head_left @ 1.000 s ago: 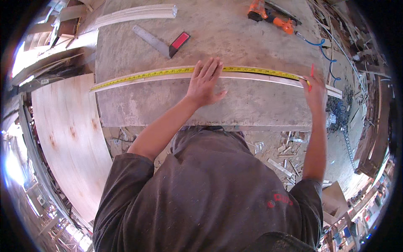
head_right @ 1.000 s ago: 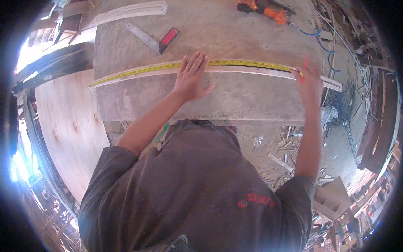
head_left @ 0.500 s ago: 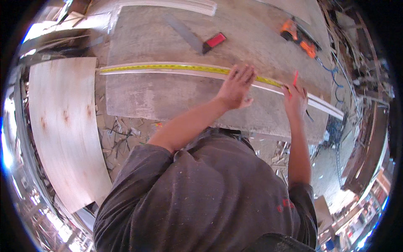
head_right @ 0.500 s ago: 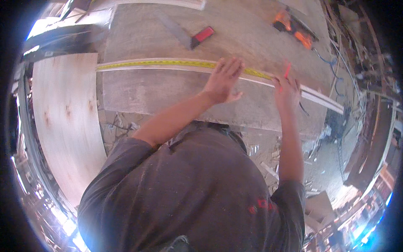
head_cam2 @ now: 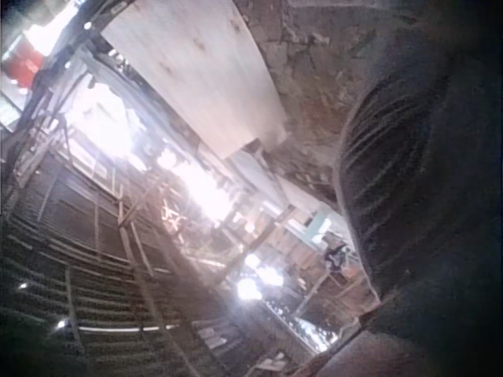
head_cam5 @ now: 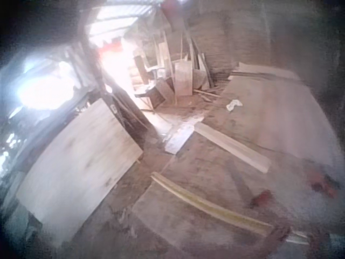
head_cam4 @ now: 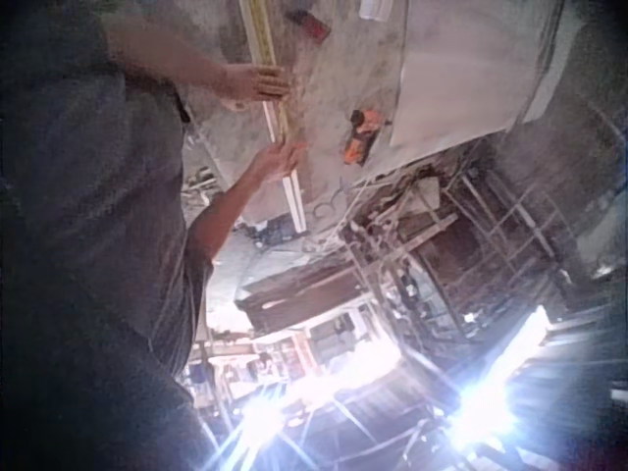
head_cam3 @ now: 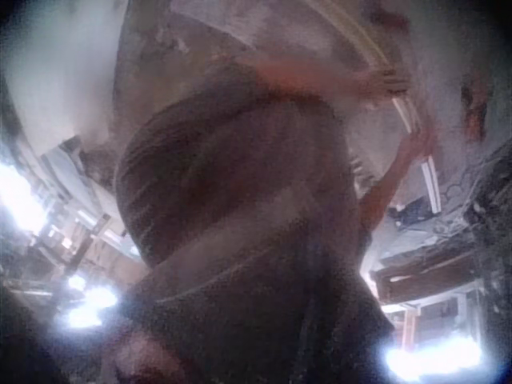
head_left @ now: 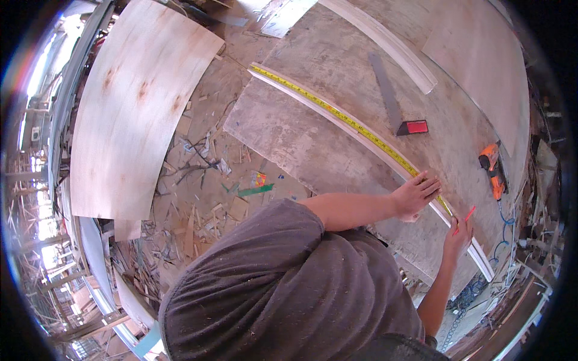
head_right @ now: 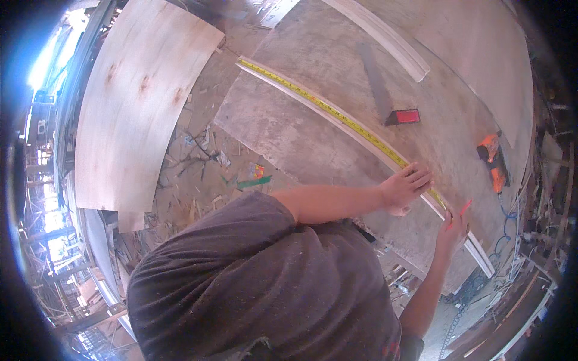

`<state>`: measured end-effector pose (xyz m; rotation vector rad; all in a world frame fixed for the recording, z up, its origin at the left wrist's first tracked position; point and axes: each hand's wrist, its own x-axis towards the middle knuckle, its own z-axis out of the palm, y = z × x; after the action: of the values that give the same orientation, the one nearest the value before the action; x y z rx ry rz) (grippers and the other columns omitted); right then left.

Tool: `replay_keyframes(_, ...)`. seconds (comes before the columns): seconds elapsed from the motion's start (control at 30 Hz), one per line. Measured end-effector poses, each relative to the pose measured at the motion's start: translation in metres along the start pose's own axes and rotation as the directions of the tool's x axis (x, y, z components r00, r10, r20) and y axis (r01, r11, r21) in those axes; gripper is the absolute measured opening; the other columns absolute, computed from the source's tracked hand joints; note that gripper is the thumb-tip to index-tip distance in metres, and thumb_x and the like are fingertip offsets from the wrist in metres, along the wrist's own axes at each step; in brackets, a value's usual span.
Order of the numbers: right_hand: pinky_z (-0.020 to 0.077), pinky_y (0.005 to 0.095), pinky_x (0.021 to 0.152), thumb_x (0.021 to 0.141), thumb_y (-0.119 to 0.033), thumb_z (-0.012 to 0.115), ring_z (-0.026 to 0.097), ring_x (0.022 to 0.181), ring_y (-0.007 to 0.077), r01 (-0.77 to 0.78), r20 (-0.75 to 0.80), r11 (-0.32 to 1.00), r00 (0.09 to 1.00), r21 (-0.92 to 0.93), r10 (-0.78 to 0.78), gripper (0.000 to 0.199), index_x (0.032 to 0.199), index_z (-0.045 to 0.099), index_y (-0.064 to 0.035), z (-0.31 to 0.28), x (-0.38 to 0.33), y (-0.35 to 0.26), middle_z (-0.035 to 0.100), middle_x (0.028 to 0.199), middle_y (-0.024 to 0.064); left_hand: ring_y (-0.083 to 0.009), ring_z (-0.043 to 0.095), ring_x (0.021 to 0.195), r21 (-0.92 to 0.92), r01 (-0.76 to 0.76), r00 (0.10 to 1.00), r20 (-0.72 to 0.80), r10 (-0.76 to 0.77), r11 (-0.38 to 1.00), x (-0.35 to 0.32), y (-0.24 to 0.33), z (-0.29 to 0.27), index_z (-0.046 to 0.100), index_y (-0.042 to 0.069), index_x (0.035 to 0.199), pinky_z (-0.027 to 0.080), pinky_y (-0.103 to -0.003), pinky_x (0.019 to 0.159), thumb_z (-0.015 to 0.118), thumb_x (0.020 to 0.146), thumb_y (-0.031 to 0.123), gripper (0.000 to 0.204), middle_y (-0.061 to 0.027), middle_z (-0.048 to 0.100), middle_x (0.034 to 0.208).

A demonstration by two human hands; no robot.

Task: The person uses a nail gun to fasten wooden pieces, then wipes and aligns several small wooden blocks. They measure and mark a long wooden strip with a tape measure and pencil, preparing it for further assembly.

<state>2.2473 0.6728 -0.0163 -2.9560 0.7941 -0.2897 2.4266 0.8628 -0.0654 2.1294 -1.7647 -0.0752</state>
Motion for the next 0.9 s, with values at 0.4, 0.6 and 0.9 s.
replay_keyframes(0.4, 0.0449, 0.0518, 0.104, 0.095, -0.019, 0.066, 0.066, 0.115, 0.0335, -0.115, -0.066, 0.992, 0.991, -0.045, 0.112, 0.016, 0.100, 0.075, -0.0066, 0.024, -0.018, 0.045, 0.055, 0.150, 0.0141, -0.0321, 0.019, 0.156, -0.003, 0.006, 0.997, 0.077, -0.006, 1.000, 0.001, 0.000, -0.003, 0.032, -0.001, 0.158, 0.006, -0.053, 0.128, 0.065, 0.086, 0.048, 0.093, -0.0189, 0.029, 0.165)
replay_keyframes(0.6, 0.0519, 0.0461, 0.081, 0.088, -0.022, 0.074, 0.064, 0.092, 0.0347, -0.198, -0.204, 0.979, 0.961, -0.046, 0.184, 0.013, 0.096, 0.076, -0.0125, -0.013, -0.050, 0.109, 0.070, 0.093, 0.0094, -0.0325, 0.022, 0.156, -0.091, -0.026, 0.996, 0.086, 0.034, 0.996, 0.008, 0.002, -0.001, 0.034, -0.002, 0.156, 0.012, -0.053, 0.127, 0.070, 0.083, 0.044, 0.094, -0.0196, 0.029, 0.165)
replay_keyframes(0.9, 0.0530, 0.0500, 0.087, 0.090, -0.032, 0.072, 0.064, 0.106, 0.0325, -0.288, -0.137, 0.957, 0.950, -0.039, 0.280, 0.019, 0.098, 0.077, -0.0156, -0.051, -0.081, 0.259, 0.071, 0.104, 0.0054, -0.0341, 0.027, 0.154, 0.092, -0.049, 0.997, -0.061, 0.055, 0.995, -0.001, -0.001, 0.009, 0.026, 0.001, 0.160, 0.018, -0.054, 0.126, 0.078, 0.079, 0.045, 0.105, -0.0178, 0.031, 0.165)
